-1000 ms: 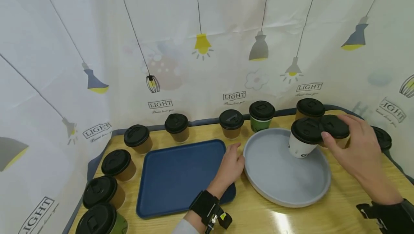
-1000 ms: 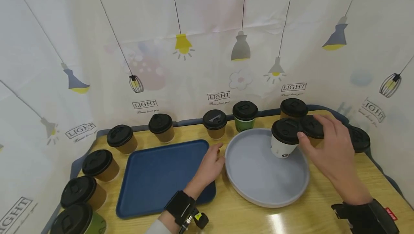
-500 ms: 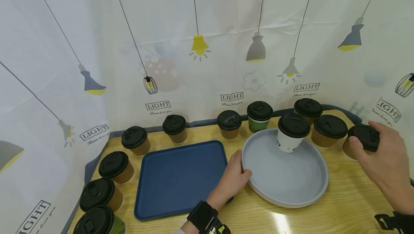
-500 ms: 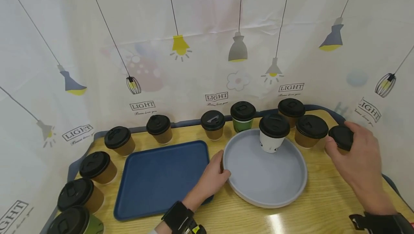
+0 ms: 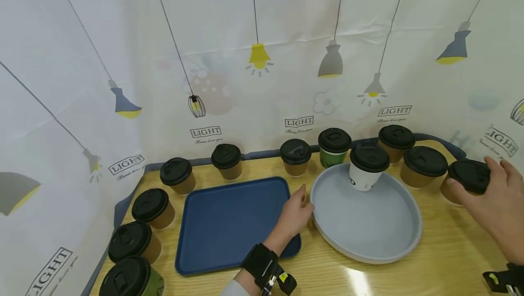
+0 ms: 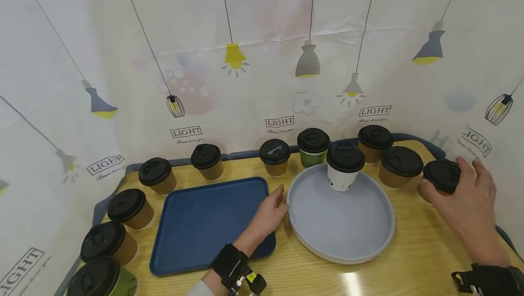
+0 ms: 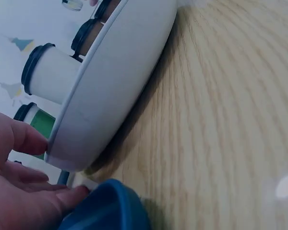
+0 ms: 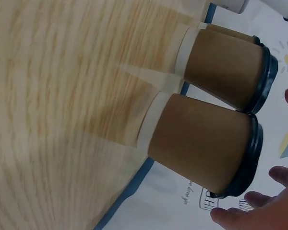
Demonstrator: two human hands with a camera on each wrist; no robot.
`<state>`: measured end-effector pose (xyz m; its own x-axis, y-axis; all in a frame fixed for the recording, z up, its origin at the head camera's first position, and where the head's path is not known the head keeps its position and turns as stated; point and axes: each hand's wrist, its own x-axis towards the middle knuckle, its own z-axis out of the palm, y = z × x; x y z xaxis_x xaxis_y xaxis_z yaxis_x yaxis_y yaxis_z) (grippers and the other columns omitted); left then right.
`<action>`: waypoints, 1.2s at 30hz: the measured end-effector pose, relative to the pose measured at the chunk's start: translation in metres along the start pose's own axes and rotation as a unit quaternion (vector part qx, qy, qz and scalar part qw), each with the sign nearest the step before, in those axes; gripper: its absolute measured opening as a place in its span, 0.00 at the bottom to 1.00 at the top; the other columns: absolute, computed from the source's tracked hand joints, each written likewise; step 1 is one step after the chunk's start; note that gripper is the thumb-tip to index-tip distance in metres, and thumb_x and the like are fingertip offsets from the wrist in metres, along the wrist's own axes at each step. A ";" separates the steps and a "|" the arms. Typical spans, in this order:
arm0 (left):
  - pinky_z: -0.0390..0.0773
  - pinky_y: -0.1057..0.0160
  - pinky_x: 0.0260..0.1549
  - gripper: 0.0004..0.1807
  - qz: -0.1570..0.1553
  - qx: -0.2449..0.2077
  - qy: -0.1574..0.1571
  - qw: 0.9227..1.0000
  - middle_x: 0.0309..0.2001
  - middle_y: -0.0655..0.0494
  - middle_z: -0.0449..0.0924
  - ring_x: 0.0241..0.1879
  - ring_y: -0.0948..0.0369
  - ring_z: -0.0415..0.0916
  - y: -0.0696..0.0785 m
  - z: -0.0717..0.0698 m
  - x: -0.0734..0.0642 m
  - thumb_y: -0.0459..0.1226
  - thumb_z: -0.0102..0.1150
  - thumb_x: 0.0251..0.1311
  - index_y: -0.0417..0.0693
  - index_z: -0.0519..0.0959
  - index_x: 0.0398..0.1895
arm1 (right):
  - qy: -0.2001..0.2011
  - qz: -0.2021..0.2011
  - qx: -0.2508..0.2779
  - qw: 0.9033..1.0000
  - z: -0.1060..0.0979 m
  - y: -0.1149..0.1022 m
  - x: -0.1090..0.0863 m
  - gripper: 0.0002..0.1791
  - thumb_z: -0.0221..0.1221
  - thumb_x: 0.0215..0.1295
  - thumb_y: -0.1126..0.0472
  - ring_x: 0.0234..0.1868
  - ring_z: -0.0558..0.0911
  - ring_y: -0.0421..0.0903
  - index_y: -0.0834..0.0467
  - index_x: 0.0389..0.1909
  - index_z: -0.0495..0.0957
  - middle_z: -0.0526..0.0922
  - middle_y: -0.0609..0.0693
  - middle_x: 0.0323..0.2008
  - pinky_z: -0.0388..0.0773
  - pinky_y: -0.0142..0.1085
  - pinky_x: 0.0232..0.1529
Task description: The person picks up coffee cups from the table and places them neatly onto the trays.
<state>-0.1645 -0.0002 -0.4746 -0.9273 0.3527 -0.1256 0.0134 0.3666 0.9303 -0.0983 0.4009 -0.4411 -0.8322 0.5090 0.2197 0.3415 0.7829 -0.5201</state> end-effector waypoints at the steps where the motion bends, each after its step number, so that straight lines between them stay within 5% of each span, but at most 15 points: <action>1: 0.76 0.54 0.53 0.32 -0.001 -0.014 -0.008 1.000 0.78 0.43 0.60 0.73 0.48 0.65 -0.001 0.001 0.000 0.35 0.45 0.77 0.40 0.57 0.81 | -0.010 0.005 -0.002 1.000 0.001 0.002 0.002 0.54 0.51 0.72 0.36 0.78 0.39 0.76 0.66 0.82 0.38 0.33 0.73 0.80 0.47 0.75 0.69; 5: 0.78 0.56 0.55 0.30 0.009 -0.061 -0.029 0.998 0.76 0.47 0.65 0.72 0.49 0.68 0.000 0.005 -0.003 0.32 0.47 0.77 0.44 0.60 0.81 | -0.032 0.012 -0.002 0.999 0.003 0.010 0.008 0.57 0.55 0.70 0.37 0.77 0.37 0.78 0.65 0.82 0.34 0.30 0.74 0.79 0.46 0.76 0.67; 18: 0.71 0.58 0.63 0.37 0.013 -0.030 -0.062 0.998 0.83 0.51 0.48 0.77 0.53 0.58 0.000 0.007 -0.019 0.37 0.47 0.77 0.45 0.47 0.84 | -0.018 0.043 0.025 0.999 0.013 0.012 0.016 0.58 0.57 0.69 0.38 0.78 0.35 0.76 0.62 0.83 0.34 0.33 0.76 0.78 0.43 0.77 0.68; 23: 0.74 0.63 0.50 0.37 0.009 -0.041 -0.059 0.997 0.82 0.53 0.49 0.75 0.55 0.62 -0.003 0.006 -0.020 0.37 0.48 0.77 0.47 0.49 0.84 | -0.026 0.058 0.044 0.997 0.022 0.021 0.024 0.58 0.56 0.70 0.38 0.77 0.41 0.78 0.62 0.83 0.33 0.35 0.77 0.78 0.48 0.76 0.67; 26: 0.73 0.64 0.44 0.37 0.003 -0.048 -0.057 0.997 0.82 0.55 0.51 0.74 0.57 0.63 -0.004 0.006 -0.020 0.37 0.50 0.76 0.48 0.50 0.84 | -0.026 0.061 0.047 0.997 0.026 0.026 0.027 0.57 0.55 0.70 0.38 0.72 0.52 0.82 0.63 0.83 0.35 0.41 0.79 0.76 0.60 0.74 0.62; 31: 0.74 0.64 0.55 0.37 0.010 -0.045 -0.055 0.997 0.82 0.53 0.50 0.75 0.55 0.62 -0.004 0.007 -0.022 0.37 0.49 0.76 0.46 0.49 0.84 | -0.006 0.041 0.037 0.998 0.028 0.023 0.028 0.50 0.58 0.67 0.56 0.60 0.64 0.82 0.70 0.80 0.42 0.53 0.82 0.70 0.68 0.72 0.55; 36: 0.72 0.61 0.62 0.37 0.014 -0.037 -0.050 0.998 0.82 0.50 0.49 0.76 0.53 0.60 -0.005 0.006 -0.023 0.37 0.48 0.76 0.44 0.48 0.84 | 0.026 0.006 0.058 0.998 0.046 0.052 0.042 0.50 0.58 0.69 0.51 0.60 0.64 0.81 0.68 0.81 0.43 0.54 0.81 0.70 0.67 0.73 0.52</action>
<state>-0.1414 -0.0053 -0.4787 -0.8848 0.4479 -0.1289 0.0082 0.2915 0.9565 -0.1354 0.4462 -0.4972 -0.8034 0.5390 0.2531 0.2966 0.7308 -0.6148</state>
